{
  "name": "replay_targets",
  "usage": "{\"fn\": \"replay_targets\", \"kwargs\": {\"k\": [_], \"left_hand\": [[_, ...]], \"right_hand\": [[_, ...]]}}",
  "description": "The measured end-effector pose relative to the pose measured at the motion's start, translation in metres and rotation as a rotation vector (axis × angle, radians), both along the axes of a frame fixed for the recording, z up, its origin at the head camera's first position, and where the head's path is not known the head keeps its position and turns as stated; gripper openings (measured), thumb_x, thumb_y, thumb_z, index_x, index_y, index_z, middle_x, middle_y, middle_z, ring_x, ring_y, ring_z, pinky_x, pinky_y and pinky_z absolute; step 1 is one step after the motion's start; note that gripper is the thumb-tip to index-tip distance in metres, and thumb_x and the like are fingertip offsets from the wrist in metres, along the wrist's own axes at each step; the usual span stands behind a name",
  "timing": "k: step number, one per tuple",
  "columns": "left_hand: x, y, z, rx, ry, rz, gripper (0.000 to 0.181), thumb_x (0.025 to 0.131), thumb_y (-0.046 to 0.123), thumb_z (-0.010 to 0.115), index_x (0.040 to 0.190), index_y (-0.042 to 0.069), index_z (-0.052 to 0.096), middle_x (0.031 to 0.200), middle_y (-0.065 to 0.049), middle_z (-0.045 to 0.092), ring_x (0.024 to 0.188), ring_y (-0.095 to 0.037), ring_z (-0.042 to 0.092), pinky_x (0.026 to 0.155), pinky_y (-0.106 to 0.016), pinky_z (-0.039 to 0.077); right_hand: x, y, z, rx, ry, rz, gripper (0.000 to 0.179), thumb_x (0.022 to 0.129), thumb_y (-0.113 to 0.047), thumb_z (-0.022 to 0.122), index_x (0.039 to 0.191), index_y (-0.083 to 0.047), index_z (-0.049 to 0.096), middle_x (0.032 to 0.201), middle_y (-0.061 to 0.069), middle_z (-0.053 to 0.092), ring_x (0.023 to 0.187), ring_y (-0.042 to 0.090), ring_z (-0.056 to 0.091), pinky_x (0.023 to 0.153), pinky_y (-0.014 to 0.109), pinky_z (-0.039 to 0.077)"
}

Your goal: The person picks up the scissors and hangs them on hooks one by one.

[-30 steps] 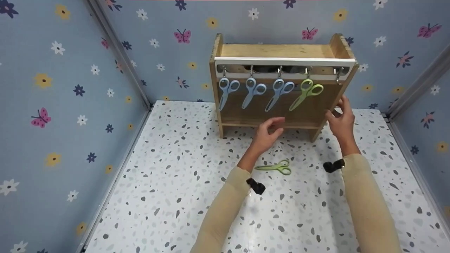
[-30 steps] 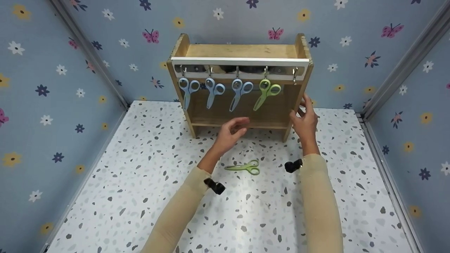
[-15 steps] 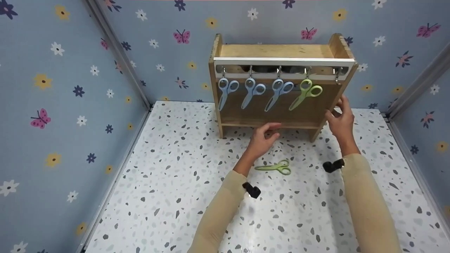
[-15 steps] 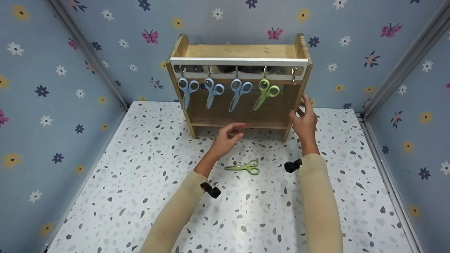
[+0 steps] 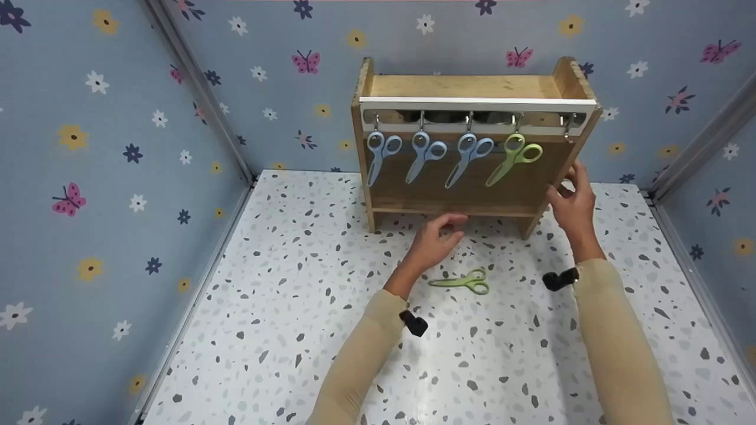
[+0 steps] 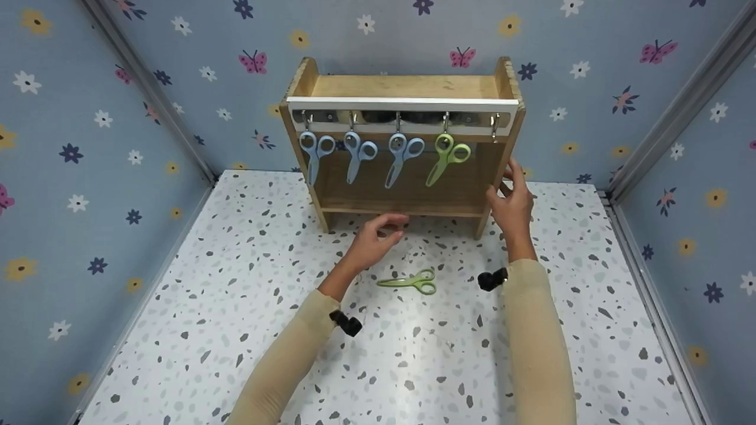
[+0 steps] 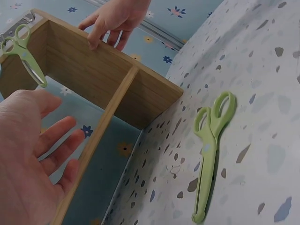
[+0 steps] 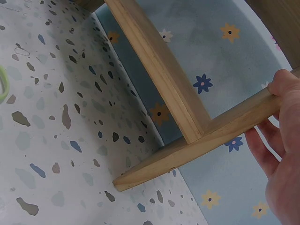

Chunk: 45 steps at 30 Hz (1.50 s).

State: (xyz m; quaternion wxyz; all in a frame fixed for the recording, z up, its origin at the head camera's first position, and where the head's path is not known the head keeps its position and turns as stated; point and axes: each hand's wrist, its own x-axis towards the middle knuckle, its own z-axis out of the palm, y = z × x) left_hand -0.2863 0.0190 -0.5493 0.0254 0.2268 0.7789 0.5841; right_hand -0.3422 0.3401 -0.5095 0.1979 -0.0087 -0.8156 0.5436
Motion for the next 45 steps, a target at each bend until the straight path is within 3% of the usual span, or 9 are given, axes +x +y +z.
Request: {"fn": "replay_targets", "kwargs": {"k": [6,12,19,24,36,45], "left_hand": [[0.002,-0.007,-0.002,-0.068,0.034,-0.021,0.041,0.113,0.013,0.066,0.154,0.008,0.065,0.156,-0.019,0.069,0.148,-0.036,0.064,0.125,-0.055,0.051],[0.007,-0.011,-0.005,-0.173,0.06,-0.01,0.04,0.113,0.015,0.067,0.153,0.011,0.066,0.156,-0.012,0.07,0.148,-0.03,0.064,0.125,-0.052,0.051],[0.013,-0.012,-0.011,-0.298,0.125,0.019,0.037,0.112,0.018,0.07,0.149,0.011,0.07,0.15,-0.007,0.075,0.141,-0.028,0.07,0.121,-0.045,0.056],[0.015,-0.015,-0.014,-0.333,0.175,0.038,0.035,0.11,0.017,0.072,0.145,0.01,0.073,0.144,-0.008,0.078,0.135,-0.031,0.072,0.119,-0.049,0.056],[0.024,-0.029,-0.024,-0.414,0.169,0.047,0.036,0.109,0.02,0.073,0.145,0.014,0.074,0.147,-0.005,0.078,0.14,-0.03,0.069,0.124,-0.055,0.05],[0.027,-0.033,-0.03,-0.519,0.187,0.051,0.032,0.108,0.023,0.073,0.14,0.019,0.077,0.145,-0.004,0.078,0.14,-0.031,0.067,0.117,-0.059,0.05]], "right_hand": [[0.0,0.0,-0.001,-0.001,-0.011,-0.007,0.078,0.106,-0.001,0.058,0.175,-0.032,0.04,0.164,0.016,0.057,0.157,0.031,0.054,0.132,0.053,0.046],[0.0,0.001,-0.002,-0.001,-0.016,-0.007,0.077,0.107,-0.002,0.058,0.175,-0.033,0.04,0.165,0.015,0.057,0.157,0.03,0.054,0.132,0.053,0.046],[0.002,0.001,-0.003,-0.001,-0.007,-0.008,0.075,0.108,-0.002,0.056,0.176,-0.03,0.039,0.166,0.016,0.056,0.156,0.031,0.055,0.133,0.055,0.045],[0.002,0.001,-0.005,0.006,0.018,0.001,0.074,0.108,-0.001,0.055,0.176,-0.025,0.039,0.162,0.016,0.057,0.153,0.032,0.057,0.132,0.055,0.046],[0.004,0.0,-0.001,-0.005,0.012,0.013,0.078,0.106,-0.004,0.059,0.174,-0.037,0.041,0.163,0.015,0.058,0.155,0.032,0.058,0.13,0.056,0.049],[0.002,-0.001,0.001,-0.016,-0.019,0.004,0.079,0.106,-0.003,0.057,0.175,-0.036,0.038,0.166,0.015,0.056,0.157,0.031,0.054,0.131,0.056,0.047]]}}
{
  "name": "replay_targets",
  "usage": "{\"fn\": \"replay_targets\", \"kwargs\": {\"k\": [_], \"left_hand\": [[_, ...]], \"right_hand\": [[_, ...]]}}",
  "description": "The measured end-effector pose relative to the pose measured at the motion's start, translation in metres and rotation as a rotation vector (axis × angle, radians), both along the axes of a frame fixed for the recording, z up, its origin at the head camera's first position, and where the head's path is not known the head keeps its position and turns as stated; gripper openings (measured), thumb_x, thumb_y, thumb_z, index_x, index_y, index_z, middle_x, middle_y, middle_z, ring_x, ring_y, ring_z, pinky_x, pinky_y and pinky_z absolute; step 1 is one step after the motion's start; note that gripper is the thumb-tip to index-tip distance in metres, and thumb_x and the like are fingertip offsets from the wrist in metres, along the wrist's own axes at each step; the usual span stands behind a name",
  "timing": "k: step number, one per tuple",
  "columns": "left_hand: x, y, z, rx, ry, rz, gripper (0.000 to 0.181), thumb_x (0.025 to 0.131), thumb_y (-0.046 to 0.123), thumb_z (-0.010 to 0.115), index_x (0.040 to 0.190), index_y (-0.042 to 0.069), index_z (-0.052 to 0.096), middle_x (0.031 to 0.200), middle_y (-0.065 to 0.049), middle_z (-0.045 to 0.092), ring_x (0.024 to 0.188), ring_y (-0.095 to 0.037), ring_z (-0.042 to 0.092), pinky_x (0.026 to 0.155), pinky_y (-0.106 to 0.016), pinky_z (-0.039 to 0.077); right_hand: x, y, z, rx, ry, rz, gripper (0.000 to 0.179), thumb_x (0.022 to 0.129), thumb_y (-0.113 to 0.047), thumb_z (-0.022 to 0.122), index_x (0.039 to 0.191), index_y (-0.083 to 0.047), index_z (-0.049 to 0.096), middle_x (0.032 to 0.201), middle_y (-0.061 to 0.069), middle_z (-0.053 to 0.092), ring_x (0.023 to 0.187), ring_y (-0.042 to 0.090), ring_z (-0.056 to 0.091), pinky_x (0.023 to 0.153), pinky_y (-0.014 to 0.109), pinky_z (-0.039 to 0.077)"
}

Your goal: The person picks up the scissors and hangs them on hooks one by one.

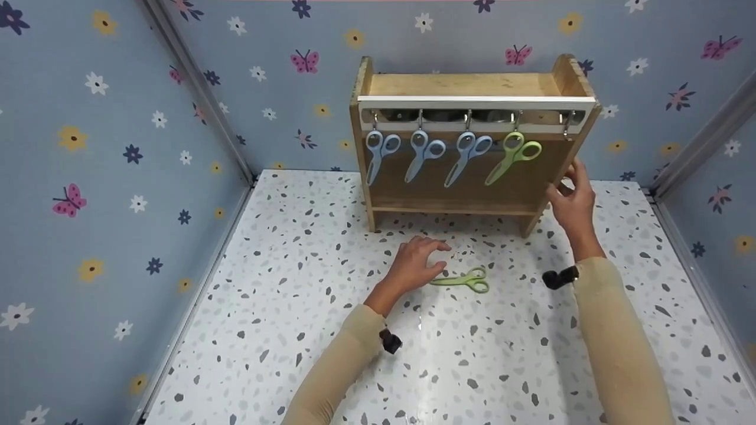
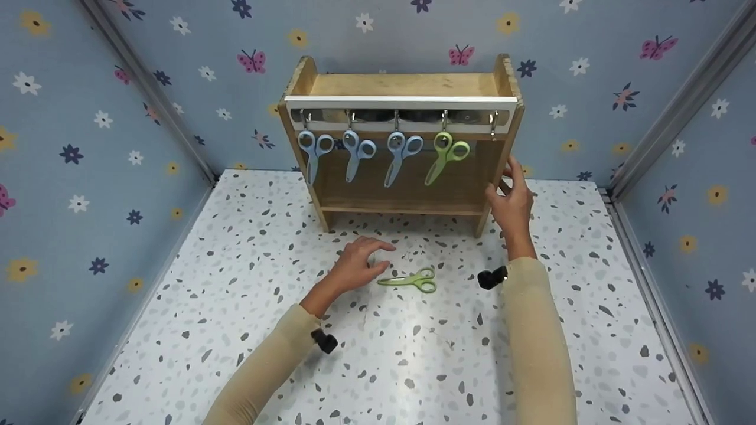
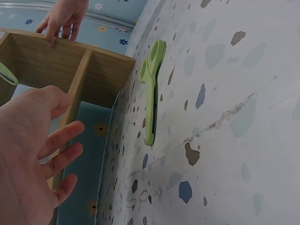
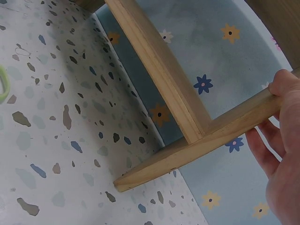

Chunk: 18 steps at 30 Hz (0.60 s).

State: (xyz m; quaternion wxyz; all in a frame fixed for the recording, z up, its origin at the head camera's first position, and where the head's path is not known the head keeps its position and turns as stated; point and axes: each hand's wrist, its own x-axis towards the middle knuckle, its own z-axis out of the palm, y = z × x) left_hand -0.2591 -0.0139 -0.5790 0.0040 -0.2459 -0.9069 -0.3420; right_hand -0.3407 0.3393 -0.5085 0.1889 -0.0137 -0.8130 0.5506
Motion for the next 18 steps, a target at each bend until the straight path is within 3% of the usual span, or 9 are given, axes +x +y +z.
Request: {"fn": "replay_targets", "kwargs": {"k": [8,18], "left_hand": [[0.0038,0.0008,-0.0014,-0.081,0.036,-0.019,0.032,0.106,0.024,0.074,0.137,0.019,0.078,0.136,-0.005,0.079,0.132,-0.03,0.069,0.111,-0.059,0.051],[0.0051,0.0079,-0.0093,-0.217,0.041,-0.023,0.032,0.108,0.028,0.071,0.138,0.023,0.079,0.134,-0.004,0.077,0.133,-0.028,0.066,0.115,-0.058,0.05]], "right_hand": [[0.0014,-0.0012,0.0005,0.026,0.022,0.002,0.075,0.109,-0.001,0.058,0.176,-0.026,0.037,0.166,0.018,0.055,0.16,0.036,0.053,0.133,0.056,0.045],[0.0,0.0004,0.0014,0.027,0.0,-0.001,0.077,0.107,-0.004,0.061,0.174,-0.035,0.04,0.166,0.014,0.057,0.158,0.031,0.053,0.132,0.053,0.046]]}}
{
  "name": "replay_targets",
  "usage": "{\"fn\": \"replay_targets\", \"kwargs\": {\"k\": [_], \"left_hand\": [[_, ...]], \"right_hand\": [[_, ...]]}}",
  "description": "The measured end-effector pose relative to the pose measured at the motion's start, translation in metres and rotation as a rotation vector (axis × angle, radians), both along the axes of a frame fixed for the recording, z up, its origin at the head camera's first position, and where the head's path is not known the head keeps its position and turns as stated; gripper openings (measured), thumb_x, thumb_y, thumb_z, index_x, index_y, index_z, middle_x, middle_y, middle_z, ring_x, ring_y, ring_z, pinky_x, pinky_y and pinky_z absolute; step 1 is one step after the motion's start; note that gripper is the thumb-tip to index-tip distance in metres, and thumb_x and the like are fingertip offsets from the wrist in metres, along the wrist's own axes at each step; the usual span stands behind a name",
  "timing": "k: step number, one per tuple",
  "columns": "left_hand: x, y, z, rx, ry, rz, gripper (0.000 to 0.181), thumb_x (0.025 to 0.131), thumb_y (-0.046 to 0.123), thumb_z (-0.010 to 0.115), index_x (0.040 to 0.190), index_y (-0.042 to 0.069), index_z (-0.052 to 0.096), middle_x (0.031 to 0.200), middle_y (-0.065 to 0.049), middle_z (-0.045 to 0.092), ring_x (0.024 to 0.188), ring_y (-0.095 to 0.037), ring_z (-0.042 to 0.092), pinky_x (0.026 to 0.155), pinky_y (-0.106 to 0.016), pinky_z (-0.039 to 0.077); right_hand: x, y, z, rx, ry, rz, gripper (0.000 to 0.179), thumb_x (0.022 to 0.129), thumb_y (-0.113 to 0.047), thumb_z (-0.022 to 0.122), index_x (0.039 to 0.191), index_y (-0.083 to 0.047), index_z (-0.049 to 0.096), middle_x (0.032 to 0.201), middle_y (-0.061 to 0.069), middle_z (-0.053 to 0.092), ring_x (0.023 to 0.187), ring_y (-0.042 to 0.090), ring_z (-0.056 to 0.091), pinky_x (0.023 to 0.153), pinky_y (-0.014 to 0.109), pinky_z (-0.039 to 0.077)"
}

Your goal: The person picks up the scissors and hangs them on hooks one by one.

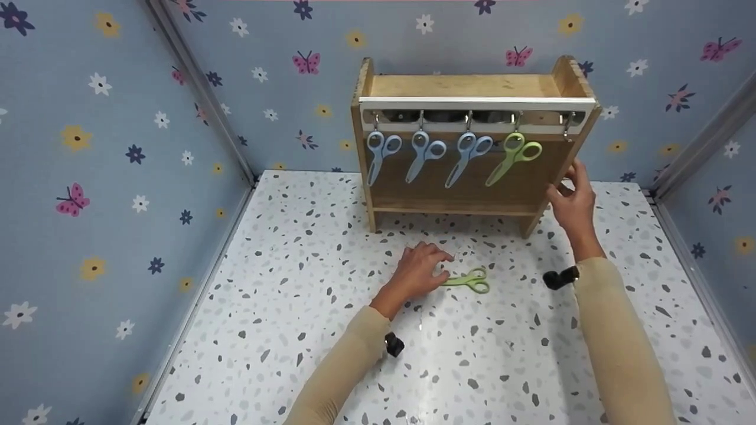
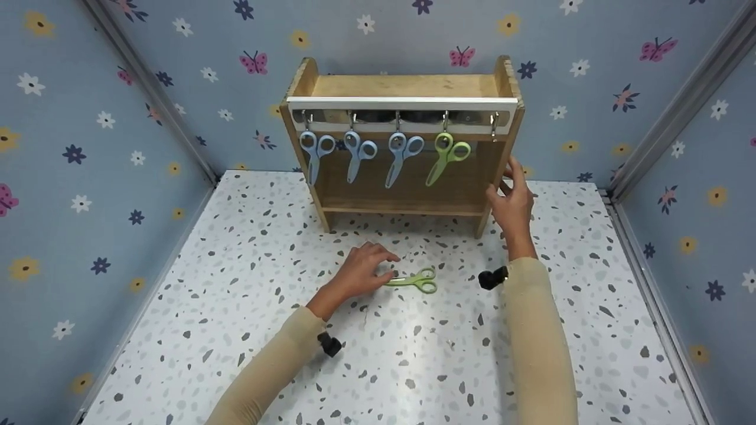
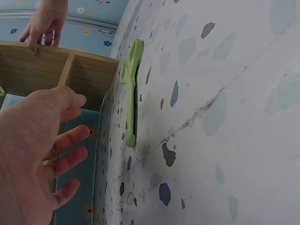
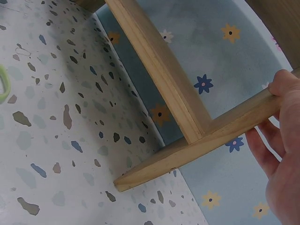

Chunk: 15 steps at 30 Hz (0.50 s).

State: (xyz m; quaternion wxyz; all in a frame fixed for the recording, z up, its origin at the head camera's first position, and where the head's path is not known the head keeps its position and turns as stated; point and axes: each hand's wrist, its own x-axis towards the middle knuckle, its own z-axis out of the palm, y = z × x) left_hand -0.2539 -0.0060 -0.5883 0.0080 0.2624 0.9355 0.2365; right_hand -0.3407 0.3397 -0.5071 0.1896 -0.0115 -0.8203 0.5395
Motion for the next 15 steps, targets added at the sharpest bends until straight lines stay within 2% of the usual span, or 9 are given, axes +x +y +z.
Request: {"fn": "replay_targets", "kwargs": {"k": [6,15], "left_hand": [[0.002,0.0037,-0.0022,-0.08,-0.023,-0.01,0.03,0.11,0.032,0.069,0.139,0.027,0.078,0.137,-0.001,0.074,0.133,-0.024,0.065,0.119,-0.057,0.048],[0.0016,0.0045,-0.0066,-0.144,-0.005,-0.028,0.028,0.111,0.033,0.069,0.136,0.027,0.08,0.133,0.0,0.076,0.125,-0.022,0.067,0.113,-0.053,0.05]], "right_hand": [[0.0001,0.0004,-0.0008,-0.013,0.001,0.001,0.075,0.106,-0.005,0.061,0.173,-0.034,0.042,0.165,0.013,0.057,0.157,0.029,0.054,0.132,0.054,0.046],[-0.002,0.0014,-0.0035,-0.023,0.002,-0.003,0.076,0.107,-0.004,0.058,0.175,-0.03,0.039,0.166,0.015,0.056,0.157,0.029,0.054,0.132,0.053,0.046]]}}
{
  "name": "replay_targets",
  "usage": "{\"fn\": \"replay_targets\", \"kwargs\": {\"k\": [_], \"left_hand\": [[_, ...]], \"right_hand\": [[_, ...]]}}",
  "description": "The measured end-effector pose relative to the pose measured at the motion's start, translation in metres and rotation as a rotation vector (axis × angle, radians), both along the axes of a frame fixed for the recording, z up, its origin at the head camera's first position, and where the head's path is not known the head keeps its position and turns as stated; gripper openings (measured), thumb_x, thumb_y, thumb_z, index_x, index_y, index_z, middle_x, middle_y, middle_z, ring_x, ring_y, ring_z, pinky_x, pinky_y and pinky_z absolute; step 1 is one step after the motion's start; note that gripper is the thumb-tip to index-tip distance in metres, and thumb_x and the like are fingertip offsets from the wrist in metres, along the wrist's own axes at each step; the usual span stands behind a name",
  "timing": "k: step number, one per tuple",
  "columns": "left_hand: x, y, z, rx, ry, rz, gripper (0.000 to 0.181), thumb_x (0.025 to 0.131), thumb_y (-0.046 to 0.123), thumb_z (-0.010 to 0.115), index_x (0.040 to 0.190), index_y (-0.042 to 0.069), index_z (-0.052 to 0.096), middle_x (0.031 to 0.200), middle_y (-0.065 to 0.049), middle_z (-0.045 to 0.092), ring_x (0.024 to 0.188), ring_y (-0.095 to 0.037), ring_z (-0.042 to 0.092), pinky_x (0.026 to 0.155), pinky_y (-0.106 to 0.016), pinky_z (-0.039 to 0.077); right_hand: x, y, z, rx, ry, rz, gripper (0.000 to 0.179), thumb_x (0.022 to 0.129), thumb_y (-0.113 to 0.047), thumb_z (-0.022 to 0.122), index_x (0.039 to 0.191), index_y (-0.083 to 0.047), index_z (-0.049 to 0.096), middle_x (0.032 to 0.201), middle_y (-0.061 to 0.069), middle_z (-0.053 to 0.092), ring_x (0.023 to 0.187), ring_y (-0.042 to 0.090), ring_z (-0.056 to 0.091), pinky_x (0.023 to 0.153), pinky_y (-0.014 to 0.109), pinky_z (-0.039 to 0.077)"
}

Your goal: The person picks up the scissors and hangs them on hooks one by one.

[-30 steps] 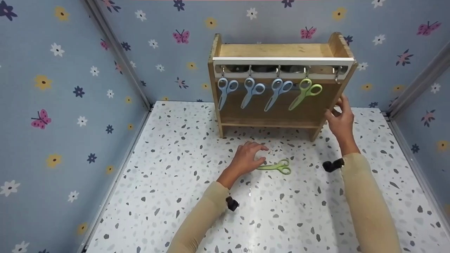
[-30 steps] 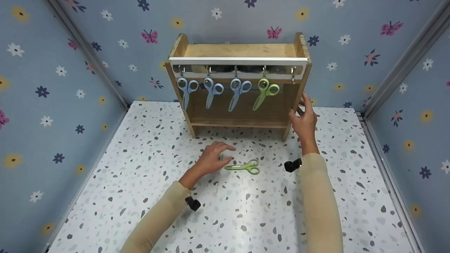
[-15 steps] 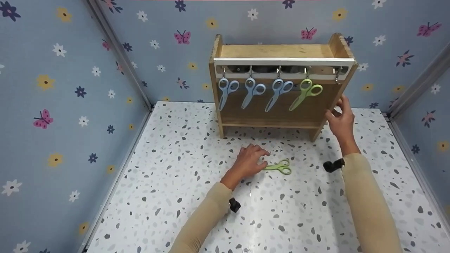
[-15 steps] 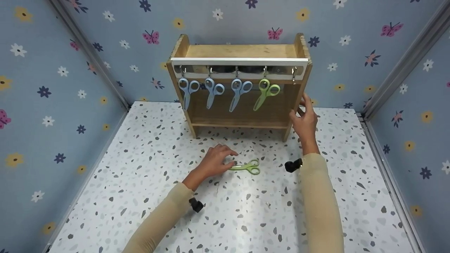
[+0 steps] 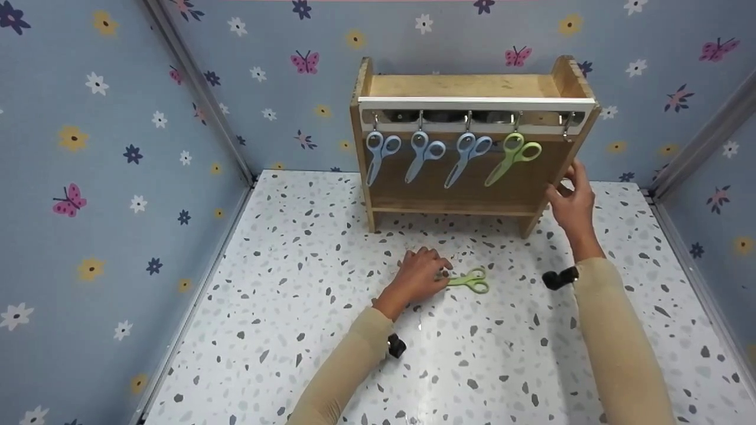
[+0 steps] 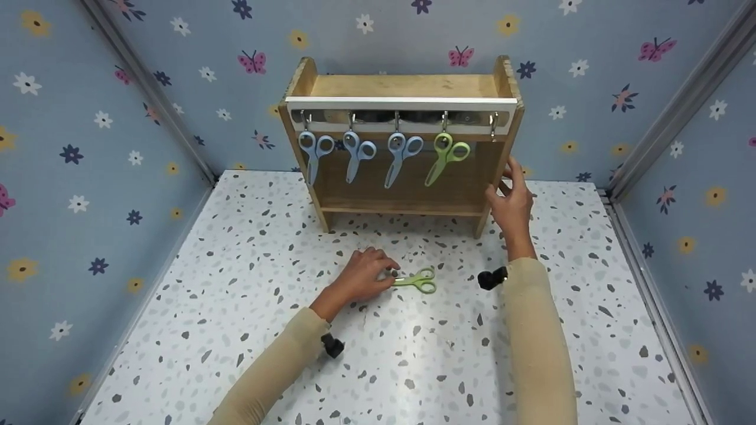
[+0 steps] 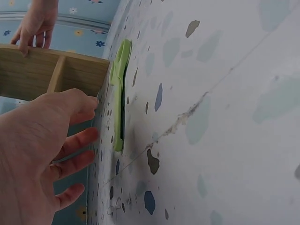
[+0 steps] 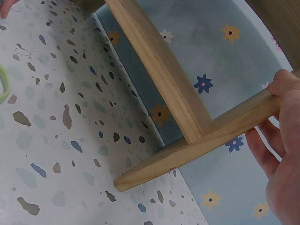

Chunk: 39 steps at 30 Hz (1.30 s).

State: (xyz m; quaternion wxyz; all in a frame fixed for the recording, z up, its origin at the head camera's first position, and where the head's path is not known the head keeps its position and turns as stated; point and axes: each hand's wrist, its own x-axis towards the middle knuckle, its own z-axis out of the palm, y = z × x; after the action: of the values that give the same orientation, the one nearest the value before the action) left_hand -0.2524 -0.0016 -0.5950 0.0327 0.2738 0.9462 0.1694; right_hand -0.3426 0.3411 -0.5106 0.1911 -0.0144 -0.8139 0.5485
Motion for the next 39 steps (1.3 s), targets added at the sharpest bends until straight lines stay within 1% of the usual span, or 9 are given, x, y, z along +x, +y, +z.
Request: {"fn": "replay_targets", "kwargs": {"k": [13,17,21,24,28,32,35,38,39], "left_hand": [[-0.003,-0.001,-0.011,-0.006,0.006,-0.007,0.027,0.107,0.028,0.071,0.13,0.023,0.084,0.123,-0.002,0.079,0.113,-0.024,0.068,0.1,-0.055,0.052],[-0.009,-0.001,-0.025,0.021,0.01,-0.021,0.026,0.105,0.028,0.071,0.126,0.023,0.085,0.119,-0.002,0.079,0.109,-0.024,0.068,0.093,-0.059,0.051],[-0.02,-0.002,-0.047,0.075,-0.011,-0.03,0.024,0.106,0.031,0.072,0.125,0.027,0.086,0.119,-0.001,0.078,0.111,-0.025,0.068,0.102,-0.057,0.051],[-0.024,-0.003,-0.056,0.108,-0.004,-0.035,0.022,0.106,0.033,0.073,0.122,0.027,0.087,0.117,-0.001,0.078,0.11,-0.026,0.067,0.105,-0.056,0.05],[-0.016,-0.001,-0.037,0.062,-0.011,-0.034,0.021,0.107,0.029,0.073,0.121,0.024,0.087,0.117,-0.002,0.079,0.111,-0.027,0.069,0.102,-0.057,0.051],[-0.019,0.0,-0.042,0.048,0.0,-0.034,0.021,0.106,0.028,0.071,0.12,0.026,0.087,0.117,-0.001,0.079,0.11,-0.025,0.069,0.1,-0.057,0.052],[-0.028,0.0,-0.063,0.04,0.046,-0.042,0.021,0.104,0.031,0.07,0.117,0.032,0.086,0.111,0.005,0.076,0.105,-0.019,0.066,0.098,-0.051,0.05],[-0.018,0.001,-0.04,0.003,0.022,-0.034,0.021,0.103,0.027,0.071,0.118,0.029,0.085,0.111,0.004,0.076,0.104,-0.019,0.065,0.099,-0.049,0.049],[-0.018,0.001,-0.04,0.0,0.022,-0.032,0.021,0.102,0.026,0.072,0.118,0.029,0.085,0.11,0.004,0.076,0.104,-0.018,0.064,0.099,-0.048,0.049]], "right_hand": [[0.004,-0.001,0.002,0.01,0.02,0.01,0.075,0.107,-0.005,0.059,0.174,-0.035,0.041,0.165,0.014,0.057,0.156,0.031,0.055,0.131,0.056,0.047],[0.005,-0.001,0.002,-0.002,0.024,0.018,0.076,0.106,-0.004,0.059,0.173,-0.036,0.043,0.162,0.013,0.058,0.153,0.027,0.056,0.131,0.055,0.048],[0.004,-0.002,0.002,-0.009,0.026,0.018,0.076,0.106,-0.003,0.059,0.173,-0.036,0.043,0.161,0.012,0.059,0.151,0.025,0.057,0.131,0.054,0.048],[0.003,-0.002,0.002,-0.002,0.021,0.014,0.076,0.106,-0.003,0.059,0.173,-0.035,0.043,0.161,0.012,0.059,0.152,0.024,0.056,0.131,0.054,0.047],[0.003,-0.001,0.001,0.001,0.015,0.009,0.075,0.106,-0.004,0.059,0.173,-0.035,0.043,0.162,0.012,0.059,0.153,0.026,0.056,0.131,0.054,0.047],[0.003,0.0,0.0,0.004,0.019,0.011,0.075,0.107,-0.004,0.059,0.174,-0.033,0.042,0.161,0.013,0.059,0.154,0.03,0.058,0.13,0.055,0.048],[0.003,0.0,0.0,0.006,0.02,0.007,0.075,0.108,-0.003,0.058,0.175,-0.03,0.04,0.161,0.014,0.059,0.153,0.032,0.058,0.13,0.055,0.048],[0.002,-0.001,-0.001,0.002,0.015,0.003,0.075,0.108,-0.001,0.056,0.176,-0.03,0.039,0.162,0.014,0.058,0.154,0.031,0.057,0.131,0.054,0.048],[0.001,-0.001,-0.001,0.002,0.012,0.002,0.076,0.108,-0.001,0.056,0.176,-0.03,0.038,0.163,0.015,0.057,0.154,0.032,0.057,0.131,0.054,0.047]]}}
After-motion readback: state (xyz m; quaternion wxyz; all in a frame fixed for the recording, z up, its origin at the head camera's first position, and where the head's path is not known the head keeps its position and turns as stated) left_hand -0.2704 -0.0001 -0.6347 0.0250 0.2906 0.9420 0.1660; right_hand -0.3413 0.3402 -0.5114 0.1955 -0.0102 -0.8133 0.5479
